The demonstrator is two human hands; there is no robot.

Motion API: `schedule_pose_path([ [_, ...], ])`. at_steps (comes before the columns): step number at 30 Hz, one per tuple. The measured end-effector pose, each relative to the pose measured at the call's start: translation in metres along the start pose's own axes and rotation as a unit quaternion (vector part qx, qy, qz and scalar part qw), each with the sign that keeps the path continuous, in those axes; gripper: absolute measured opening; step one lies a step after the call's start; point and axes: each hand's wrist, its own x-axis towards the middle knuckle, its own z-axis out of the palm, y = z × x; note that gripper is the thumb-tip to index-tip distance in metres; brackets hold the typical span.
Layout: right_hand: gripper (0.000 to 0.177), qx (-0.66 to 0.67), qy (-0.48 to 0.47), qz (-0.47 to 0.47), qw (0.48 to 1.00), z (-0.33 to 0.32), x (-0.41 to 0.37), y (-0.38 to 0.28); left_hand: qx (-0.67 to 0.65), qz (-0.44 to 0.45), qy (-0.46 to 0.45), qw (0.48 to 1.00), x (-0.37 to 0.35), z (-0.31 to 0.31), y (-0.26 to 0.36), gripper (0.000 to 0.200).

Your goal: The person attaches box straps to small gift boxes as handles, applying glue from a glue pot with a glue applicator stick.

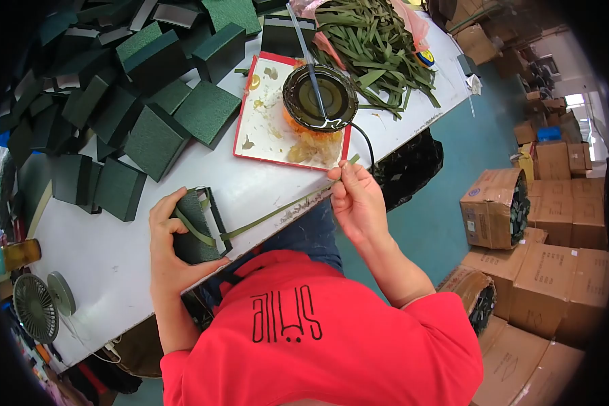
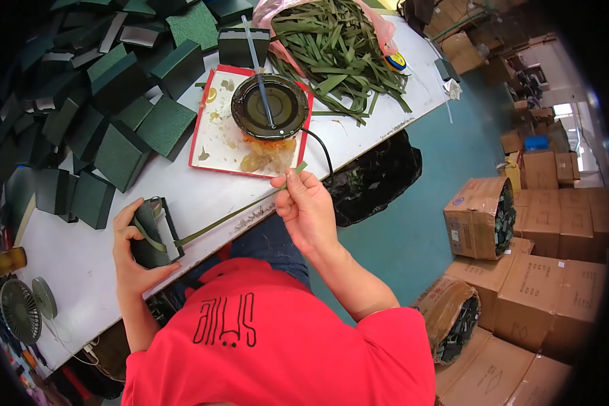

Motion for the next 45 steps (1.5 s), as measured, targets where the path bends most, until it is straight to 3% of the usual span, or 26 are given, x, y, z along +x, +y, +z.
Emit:
schedule_pose_path([
  [12, 0.023, -0.231, 0.004, -0.062, 0.971, 0.011, 0.039, -0.032, -0.020, 0.056, -0.052, 0.997, 0.027, 0.024, 0.023, 0.072],
  [21, 0.021, -0.240, 0.027, -0.043, 0.969, 0.011, 0.051, -0.030, -0.027, 0.074, -0.045, 0.996, 0.031, 0.029, 0.025, 0.074],
  [30, 0.016, -0.163, 0.024, -0.030, 0.986, 0.010, 0.037, -0.031, -0.033, 0.075, -0.037, 0.996, 0.030, 0.026, 0.023, 0.073],
  [34, 0.013, -0.232, -0.038, -0.038, 0.971, 0.023, 0.009, -0.029, -0.069, 0.077, -0.041, 0.994, 0.030, 0.022, 0.019, 0.073],
  [41, 0.014, -0.314, -0.189, 0.141, 0.920, 0.053, -0.012, -0.018, -0.132, 0.089, -0.073, 0.984, 0.032, 0.016, 0.020, 0.074],
  [45, 0.017, -0.334, -0.224, 0.167, 0.900, 0.062, -0.010, -0.013, -0.148, 0.093, -0.076, 0.982, 0.031, 0.017, 0.020, 0.074],
])
